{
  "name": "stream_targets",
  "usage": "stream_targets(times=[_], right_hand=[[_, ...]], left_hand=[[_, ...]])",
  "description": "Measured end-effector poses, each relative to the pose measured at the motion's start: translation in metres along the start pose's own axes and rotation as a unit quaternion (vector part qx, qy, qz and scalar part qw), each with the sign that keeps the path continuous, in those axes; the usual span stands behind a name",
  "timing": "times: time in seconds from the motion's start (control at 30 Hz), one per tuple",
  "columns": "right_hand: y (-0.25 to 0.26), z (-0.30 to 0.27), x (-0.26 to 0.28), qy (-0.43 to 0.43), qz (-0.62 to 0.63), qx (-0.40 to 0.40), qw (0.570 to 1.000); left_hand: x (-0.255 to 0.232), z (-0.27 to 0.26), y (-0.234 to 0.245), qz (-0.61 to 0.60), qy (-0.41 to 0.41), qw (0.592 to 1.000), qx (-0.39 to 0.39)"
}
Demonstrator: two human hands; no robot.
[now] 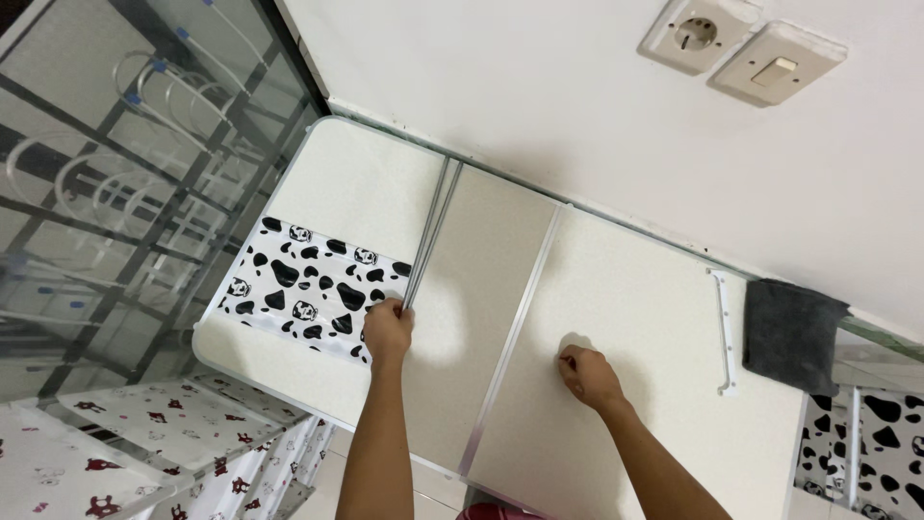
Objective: The person assembles a multi-tiered fabric storage unit by inserting metal poles into the frame and attaching patterned fabric panels. They repeatedly pick up poles and fabric pieces, align them with the frame, and secure them in place.
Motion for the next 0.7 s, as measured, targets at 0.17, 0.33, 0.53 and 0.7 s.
stream_targets(times=[0.17, 0.33, 0.53, 0.7], right_hand=[[0.008, -0.01, 0.027, 0.005, 0.08, 0.013, 0.997], [0.007, -0.016, 0.102, 0.085, 0.297, 0.045, 0.95], [0.014, -0.022, 0.132, 0.169, 0.381, -0.02, 0.909], [0.03, -0.039, 0.099, 0.177, 0.312, -0.125, 0.925]], left_hand=[[-0.002, -0.038, -0.006, -0.178, -0.003, 0.984, 0.007], [-0.048, -0.123, -0.049, -0.361, -0.026, 0.929, 0.083], [-0.084, -0.162, -0.065, -0.33, -0.02, 0.918, 0.218], [-0.046, -0.127, -0.038, -0.304, -0.059, 0.931, 0.192]])
Point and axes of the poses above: each hand's wrist, its own z-axis towards the middle knuckle, its own y-axis out of the back of the hand, x = y × z, the point moved 8 cm from there along z, towards the middle knuckle
